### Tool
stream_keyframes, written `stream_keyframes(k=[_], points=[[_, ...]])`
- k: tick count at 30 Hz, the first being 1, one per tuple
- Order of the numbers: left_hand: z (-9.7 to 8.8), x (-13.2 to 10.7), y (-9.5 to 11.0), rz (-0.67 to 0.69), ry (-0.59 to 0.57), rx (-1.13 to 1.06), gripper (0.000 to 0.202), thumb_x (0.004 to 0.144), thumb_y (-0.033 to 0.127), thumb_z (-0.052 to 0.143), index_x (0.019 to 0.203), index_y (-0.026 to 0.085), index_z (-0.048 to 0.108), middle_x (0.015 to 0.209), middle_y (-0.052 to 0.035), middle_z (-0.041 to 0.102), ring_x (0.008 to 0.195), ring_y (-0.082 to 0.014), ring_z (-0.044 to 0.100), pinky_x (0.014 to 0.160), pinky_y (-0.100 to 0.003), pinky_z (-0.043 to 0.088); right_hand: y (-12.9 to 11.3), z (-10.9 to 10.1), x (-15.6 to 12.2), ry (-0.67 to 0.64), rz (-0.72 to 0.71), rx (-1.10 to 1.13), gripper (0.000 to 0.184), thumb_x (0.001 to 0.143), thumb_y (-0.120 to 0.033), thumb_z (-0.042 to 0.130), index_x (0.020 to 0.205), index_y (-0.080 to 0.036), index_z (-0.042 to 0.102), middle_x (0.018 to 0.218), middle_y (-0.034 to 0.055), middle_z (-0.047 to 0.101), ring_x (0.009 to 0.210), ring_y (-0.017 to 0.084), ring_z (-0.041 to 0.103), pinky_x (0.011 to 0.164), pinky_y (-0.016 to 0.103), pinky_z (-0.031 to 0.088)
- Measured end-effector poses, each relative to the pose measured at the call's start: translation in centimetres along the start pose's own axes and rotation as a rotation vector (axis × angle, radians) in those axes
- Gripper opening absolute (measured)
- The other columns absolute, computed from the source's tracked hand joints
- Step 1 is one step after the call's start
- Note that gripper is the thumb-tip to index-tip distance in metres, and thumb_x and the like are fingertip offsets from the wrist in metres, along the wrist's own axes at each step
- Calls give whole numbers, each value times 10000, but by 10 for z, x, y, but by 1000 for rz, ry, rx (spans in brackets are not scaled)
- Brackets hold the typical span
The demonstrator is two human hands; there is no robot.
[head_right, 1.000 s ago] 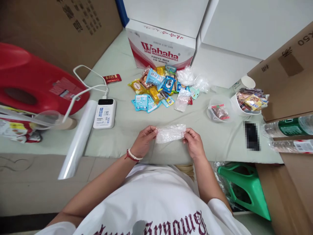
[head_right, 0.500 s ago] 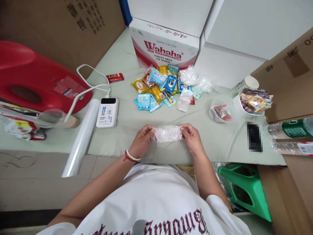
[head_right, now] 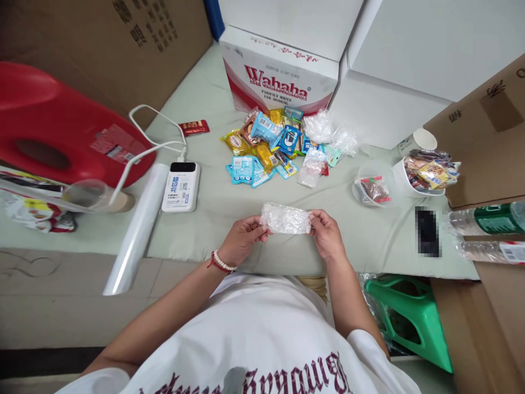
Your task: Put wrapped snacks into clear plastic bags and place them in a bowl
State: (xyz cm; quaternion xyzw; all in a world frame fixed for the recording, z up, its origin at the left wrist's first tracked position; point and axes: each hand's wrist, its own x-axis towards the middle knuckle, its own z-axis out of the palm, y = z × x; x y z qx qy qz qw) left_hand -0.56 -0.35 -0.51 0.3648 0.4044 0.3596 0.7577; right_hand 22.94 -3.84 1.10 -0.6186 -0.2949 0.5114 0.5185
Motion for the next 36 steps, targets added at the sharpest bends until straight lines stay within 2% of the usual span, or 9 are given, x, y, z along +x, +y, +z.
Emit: stream_keyframes(k=[5,8,10,12,19,25,30,32,36], points=[[6,-2,5,40,30,94,297,728,425,831,786,155,721,779,-54,761,564,-98,570,604,-253,458,-14,10,-18,277,-479,-527,220,903,-432,659,1015,-245,686,1020,71,642,875,209,574,801,358,502],[12,-3,8,59,8,148,301,731,439,824,789,160,727,693,-28,726,543,-103,555,581,-254,445,-25,32,-30,2,-595,-629,186,920,-423,676,1038,-280,697,1019,80,680,945,241,588,854,388,498],[14,-4,10,77,-9,189,300,742,444,815,791,160,733,636,-8,687,542,-107,552,573,-251,438,-26,46,-31,-190,-577,-624,171,891,-427,720,989,-286,711,988,70,708,949,249,595,850,394,496],[13,-5,11,85,9,206,292,746,438,810,801,163,730,662,-12,701,554,-109,561,578,-251,443,-22,52,-25,-202,-521,-544,158,911,-429,698,910,-271,711,931,53,707,895,226,597,829,378,493],[-28,-4,17,92,253,116,303,682,395,828,825,164,693,724,-18,735,547,-88,541,583,-229,424,-11,4,0,213,-208,34,306,768,-473,827,832,-227,657,789,-22,590,721,123,545,641,246,490],[-59,-13,20,68,426,289,305,703,395,766,889,168,682,768,-27,710,544,-103,509,559,-247,407,0,-27,-2,340,-100,121,411,630,-467,912,808,-214,640,805,-14,605,703,113,570,485,180,450],[-53,-25,24,483,716,861,330,731,231,695,1058,188,671,1063,-90,661,794,-192,583,768,-358,496,13,-21,-2,288,-89,96,380,692,-474,884,821,-210,642,750,-28,604,654,101,586,519,195,489],[-43,-27,28,684,665,995,233,761,165,649,988,210,676,1042,-90,657,904,-232,595,878,-407,493,12,-18,0,262,-106,72,371,719,-487,865,830,-213,640,721,-31,606,643,107,591,538,212,494],[-13,-20,34,723,186,957,169,854,131,565,878,244,689,950,-70,686,919,-229,618,869,-385,500,4,-16,-1,186,-138,49,371,744,-516,845,858,-221,650,706,-26,615,671,127,610,598,245,514]])
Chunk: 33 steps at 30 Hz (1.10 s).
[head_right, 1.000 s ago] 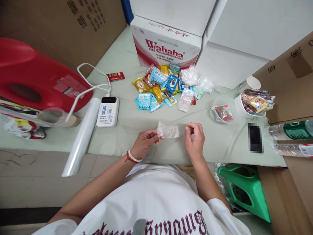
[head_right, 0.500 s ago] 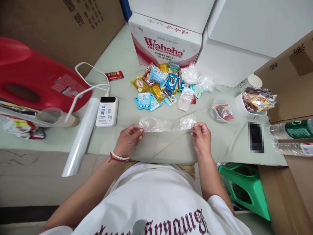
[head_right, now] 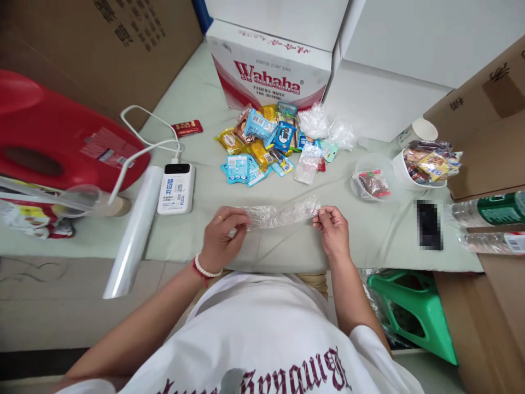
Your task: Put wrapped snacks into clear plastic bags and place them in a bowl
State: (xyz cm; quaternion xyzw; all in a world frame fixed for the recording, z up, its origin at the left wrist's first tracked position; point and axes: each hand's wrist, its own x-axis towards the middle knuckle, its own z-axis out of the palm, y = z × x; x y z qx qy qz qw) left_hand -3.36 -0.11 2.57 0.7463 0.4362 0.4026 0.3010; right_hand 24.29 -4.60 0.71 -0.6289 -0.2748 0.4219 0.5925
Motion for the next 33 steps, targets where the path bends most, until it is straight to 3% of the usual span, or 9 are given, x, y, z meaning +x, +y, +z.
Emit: stream_keyframes(k=[5,9,13,19,25,30,33], points=[[41,26,27,-16,-201,-238,179,925,195,545,978,218,715,993,-82,670,838,-194,604,811,-335,488,-9,1,-11,-100,-11,26,355,786,-529,816,906,-236,656,727,-16,648,679,140,611,644,273,520],[68,43,44,-54,-196,-316,110,908,246,619,958,204,707,887,-54,637,788,-184,566,783,-323,465,-12,-1,-21,-172,-55,-32,326,858,-549,748,952,-249,662,753,-5,671,688,157,619,697,305,527],[82,48,54,-219,-242,-508,140,884,311,676,813,195,642,755,-10,621,694,-142,552,664,-270,445,-21,0,-31,-206,-171,-161,297,930,-546,671,992,-256,683,796,10,685,739,179,636,767,336,529],[87,41,53,-434,-243,-806,280,798,424,782,843,176,662,779,-8,644,722,-136,615,659,-262,518,-34,10,-39,-227,-423,-458,200,990,-434,614,1021,-285,743,1011,50,708,871,206,648,825,354,515],[80,31,43,-525,-195,-943,336,765,478,816,834,170,698,845,-15,651,752,-145,654,761,-327,588,-34,19,-40,-234,-396,-455,207,972,-453,635,986,-284,754,1013,53,709,855,209,643,789,344,512],[74,25,36,-327,-127,-727,185,854,378,746,829,195,741,909,-48,657,799,-163,651,750,-317,572,-34,24,-39,-211,-218,-313,368,1001,-557,549,917,-244,724,728,6,597,624,151,516,611,292,437],[72,20,34,-183,-89,-540,122,889,302,690,842,218,765,923,-71,693,879,-189,656,782,-315,550,-35,29,-34,-248,-177,-331,370,957,-576,609,872,-232,715,745,4,586,622,137,467,593,279,401]])
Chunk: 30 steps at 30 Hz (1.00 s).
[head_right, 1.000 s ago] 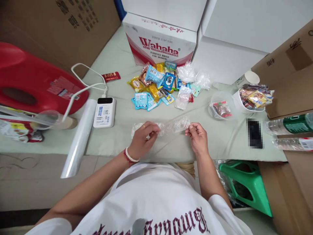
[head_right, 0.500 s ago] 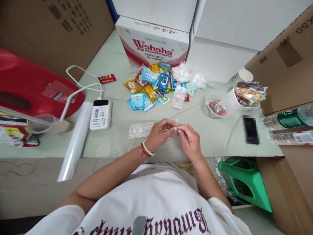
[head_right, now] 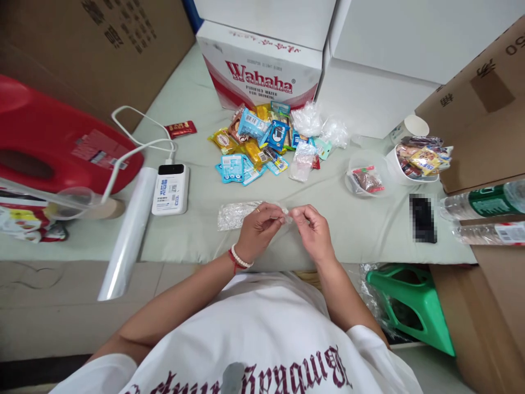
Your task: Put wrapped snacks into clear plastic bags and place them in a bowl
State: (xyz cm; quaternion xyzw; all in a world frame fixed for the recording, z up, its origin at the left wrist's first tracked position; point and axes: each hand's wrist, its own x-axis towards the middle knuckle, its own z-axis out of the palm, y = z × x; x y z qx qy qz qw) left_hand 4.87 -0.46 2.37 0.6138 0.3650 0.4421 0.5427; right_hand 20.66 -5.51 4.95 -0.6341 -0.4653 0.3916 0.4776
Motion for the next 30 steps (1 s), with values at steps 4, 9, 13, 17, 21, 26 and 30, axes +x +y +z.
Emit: stream_keyframes(k=[4,9,13,17,21,26,30], points=[[-2,-6,-4,36,-10,75,146,889,316,680,865,215,782,980,-80,744,946,-207,681,887,-348,535,0,7,5,-47,-64,-71,241,914,-463,695,879,-225,710,808,1,600,680,135,479,642,274,408],[-7,-7,-3,-251,-15,-114,337,876,496,698,867,168,777,873,-63,772,863,-208,701,847,-340,551,-4,15,1,-61,-243,-193,141,954,-337,645,904,-224,713,896,26,613,714,139,517,639,280,413],[-15,-7,-1,-384,16,-280,376,816,542,765,850,168,773,872,-51,781,889,-215,722,925,-390,570,1,15,-2,-21,-224,-175,146,972,-348,625,906,-226,670,916,26,593,775,151,536,689,284,431],[-25,-13,-4,-431,77,-376,420,762,571,809,830,161,746,929,-65,777,875,-193,718,916,-392,581,16,8,-3,55,-78,-59,198,971,-415,623,918,-224,623,841,-3,552,768,150,508,712,275,422],[-25,-14,-3,-439,16,-321,436,788,587,775,846,158,722,878,-50,739,779,-152,669,808,-332,560,19,8,-7,27,-99,-64,201,964,-417,634,909,-223,640,872,7,569,806,158,519,734,281,421],[-14,-8,-1,-361,-51,-235,350,781,493,787,794,161,677,704,16,617,678,-116,551,687,-264,455,8,17,-9,-27,-159,-63,140,964,-362,641,911,-234,662,921,19,577,851,169,534,739,291,417],[-15,-8,-2,-349,-79,-236,341,784,481,772,798,160,657,689,27,579,654,-107,498,646,-255,407,9,17,-8,-53,-122,14,133,955,-338,648,877,-231,650,870,2,559,810,156,508,743,290,395]])
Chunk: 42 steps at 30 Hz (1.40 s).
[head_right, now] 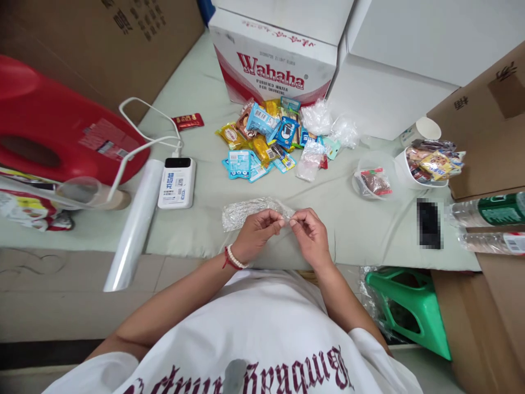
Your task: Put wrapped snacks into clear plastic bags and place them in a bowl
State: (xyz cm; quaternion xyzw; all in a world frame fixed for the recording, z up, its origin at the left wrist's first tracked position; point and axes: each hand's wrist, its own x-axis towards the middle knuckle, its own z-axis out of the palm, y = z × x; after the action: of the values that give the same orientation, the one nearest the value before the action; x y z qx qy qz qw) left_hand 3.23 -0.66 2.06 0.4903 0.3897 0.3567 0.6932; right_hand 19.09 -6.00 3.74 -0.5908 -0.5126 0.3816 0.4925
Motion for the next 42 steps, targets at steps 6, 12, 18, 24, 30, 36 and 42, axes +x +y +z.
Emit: stream_keyframes(k=[6,12,18,24,30,36,42], points=[[-6,-3,-1,30,-54,27,358,860,525,687,827,172,642,721,10,598,676,-120,528,661,-263,430,8,5,-2,-5,199,273,163,902,-374,697,847,-227,651,765,-24,526,692,135,431,665,276,356],[-3,-4,-2,207,-7,358,137,862,326,692,829,196,662,780,-3,650,740,-146,574,730,-290,467,-3,10,1,0,334,479,184,809,-367,755,777,-211,662,704,-32,516,630,115,403,598,261,324],[-16,-4,13,464,-75,724,93,923,244,593,891,220,677,925,-50,709,957,-224,609,920,-388,464,-7,4,7,71,358,394,130,755,-291,741,721,-198,657,664,-44,493,584,91,347,532,238,288],[-17,-5,17,531,-30,771,533,791,543,775,1191,218,641,1300,-150,681,1264,-319,582,1168,-509,329,-27,10,14,75,542,553,258,684,-366,803,718,-193,615,666,-47,510,515,58,270,426,192,212],[-14,-9,11,387,14,571,195,971,376,558,993,259,712,1085,-64,773,1202,-263,653,1173,-485,340,-38,5,19,101,594,702,284,632,-314,834,742,-194,601,708,-35,559,500,42,237,370,152,168],[-22,-12,21,99,-24,145,339,941,521,596,838,200,626,747,8,609,715,-149,554,715,-285,446,-37,5,15,105,580,663,311,651,-363,870,749,-186,633,755,-18,590,523,43,299,380,145,204],[-23,-11,20,1,-32,-74,434,863,602,680,764,195,567,662,33,491,689,-144,535,721,-294,457,-31,-2,12,87,410,513,302,746,-438,818,945,-230,730,948,10,645,569,65,363,410,190,246]])
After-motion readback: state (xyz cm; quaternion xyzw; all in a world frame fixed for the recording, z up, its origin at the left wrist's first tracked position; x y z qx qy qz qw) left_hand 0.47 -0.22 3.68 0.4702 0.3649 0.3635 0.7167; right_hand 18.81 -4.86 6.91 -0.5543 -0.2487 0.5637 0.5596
